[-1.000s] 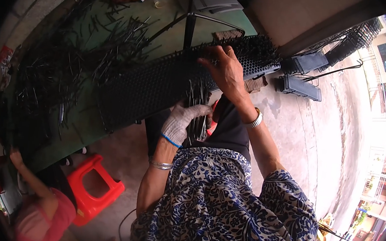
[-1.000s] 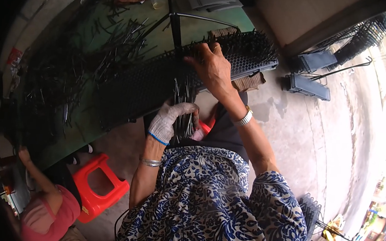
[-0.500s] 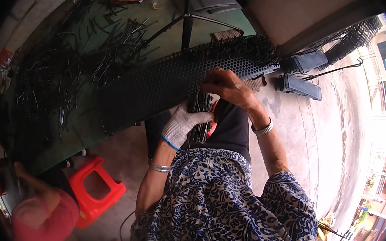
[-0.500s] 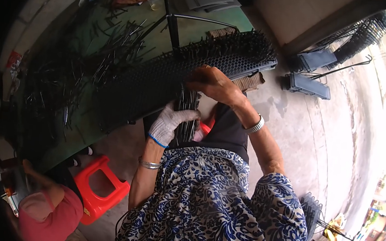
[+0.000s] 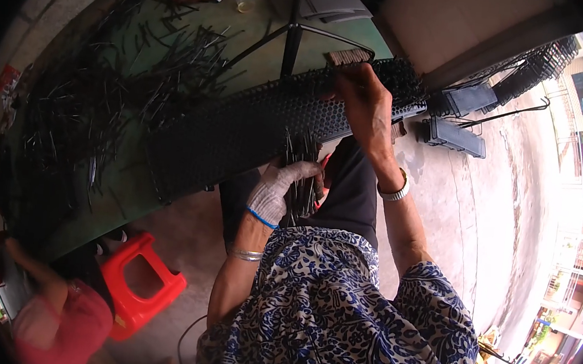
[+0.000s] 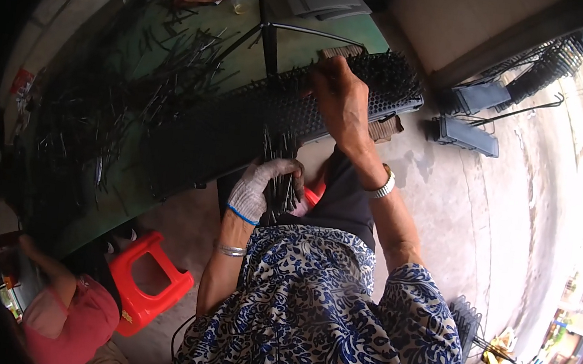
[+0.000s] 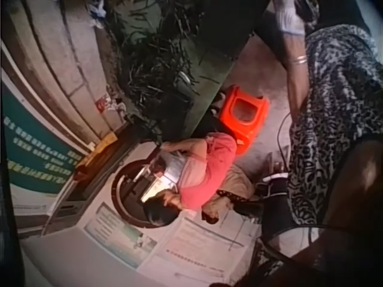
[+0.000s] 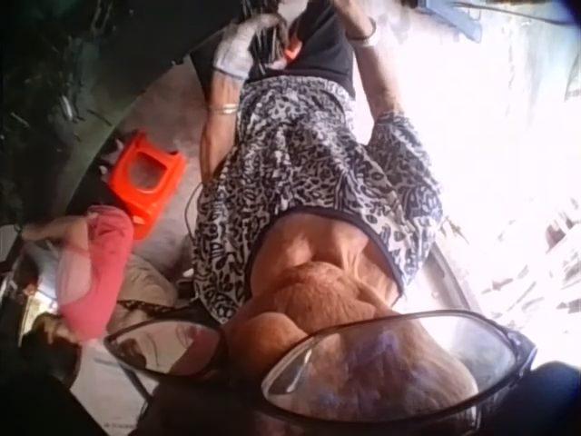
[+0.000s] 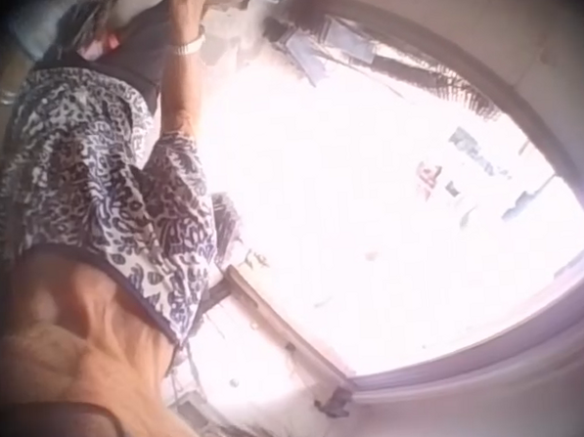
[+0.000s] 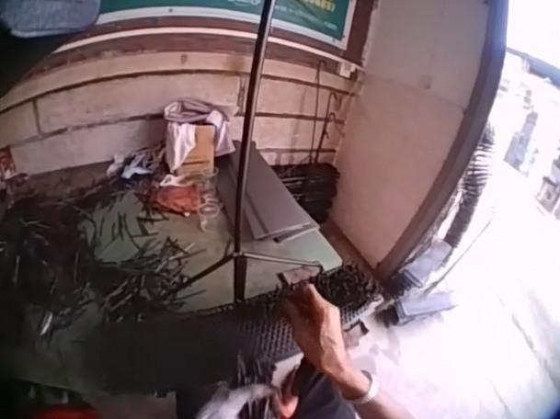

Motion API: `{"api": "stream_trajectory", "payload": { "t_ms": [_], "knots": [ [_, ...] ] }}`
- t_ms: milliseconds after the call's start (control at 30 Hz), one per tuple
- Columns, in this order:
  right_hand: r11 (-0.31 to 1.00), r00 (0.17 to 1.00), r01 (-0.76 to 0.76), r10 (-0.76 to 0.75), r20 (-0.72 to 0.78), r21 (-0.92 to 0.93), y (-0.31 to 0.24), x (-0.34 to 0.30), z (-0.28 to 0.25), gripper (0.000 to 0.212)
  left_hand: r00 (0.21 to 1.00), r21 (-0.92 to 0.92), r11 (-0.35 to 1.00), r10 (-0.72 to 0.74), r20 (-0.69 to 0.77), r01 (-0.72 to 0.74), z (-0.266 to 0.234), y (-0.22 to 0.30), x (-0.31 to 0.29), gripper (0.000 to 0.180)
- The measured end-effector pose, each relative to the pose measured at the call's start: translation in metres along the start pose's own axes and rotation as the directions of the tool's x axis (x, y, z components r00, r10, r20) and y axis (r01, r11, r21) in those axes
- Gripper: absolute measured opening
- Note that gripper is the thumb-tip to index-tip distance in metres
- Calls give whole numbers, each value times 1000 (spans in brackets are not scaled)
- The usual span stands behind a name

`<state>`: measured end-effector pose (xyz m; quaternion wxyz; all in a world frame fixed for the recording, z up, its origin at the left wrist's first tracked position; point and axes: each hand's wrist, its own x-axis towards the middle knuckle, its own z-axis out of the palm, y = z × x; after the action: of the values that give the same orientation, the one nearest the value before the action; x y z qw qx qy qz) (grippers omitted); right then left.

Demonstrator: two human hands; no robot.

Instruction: Inserting black bristles into a perforated metal plate to assemble a brush component.

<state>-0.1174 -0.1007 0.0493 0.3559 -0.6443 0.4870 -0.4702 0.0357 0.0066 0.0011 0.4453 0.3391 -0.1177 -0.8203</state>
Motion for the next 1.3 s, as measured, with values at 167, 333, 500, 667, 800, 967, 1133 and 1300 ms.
{"api": "stream_trajectory", "payload": {
  "t_ms": [167, 333, 500, 667, 800, 967, 1133, 1300],
  "knots": [
    [971, 979, 178, -192, -73, -160, 15, 2, 31, 8, 994, -321, 941, -112, 6, 108, 1, -1, -3, 15],
    [910, 942, 301, -330, -58, -284, 18, 3, 45, 5, 997, -347, 937, -12, 75, 37, -12, -6, 0, 19],
    [865, 933, 310, -357, -50, -394, 17, 3, 45, 7, 1000, -475, 880, -3, -5, 1, -2, -1, -6, 24],
    [841, 922, 320, -383, -63, -437, 15, 2, 46, 8, 989, -521, 849, -13, 147, 89, -13, -7, 3, 24],
    [838, 934, 312, -356, -15, -448, 16, 5, 43, 8, 993, -520, 853, 13, 118, 51, -7, -4, -2, 25],
    [860, 948, 291, -318, 5, -419, 16, 12, 42, 6, 993, -471, 880, 103, 62, -62, -10, -6, -4, 19],
    [857, 954, 297, -288, 88, -422, 15, 13, 39, 6, 995, -434, 897, 103, 18, -85, -12, -6, -6, 16],
    [767, 946, 325, -269, 182, -553, 19, 16, 43, 9, 994, -417, 907, 98, 52, -67, -15, -6, -7, 18]
  ]
}}
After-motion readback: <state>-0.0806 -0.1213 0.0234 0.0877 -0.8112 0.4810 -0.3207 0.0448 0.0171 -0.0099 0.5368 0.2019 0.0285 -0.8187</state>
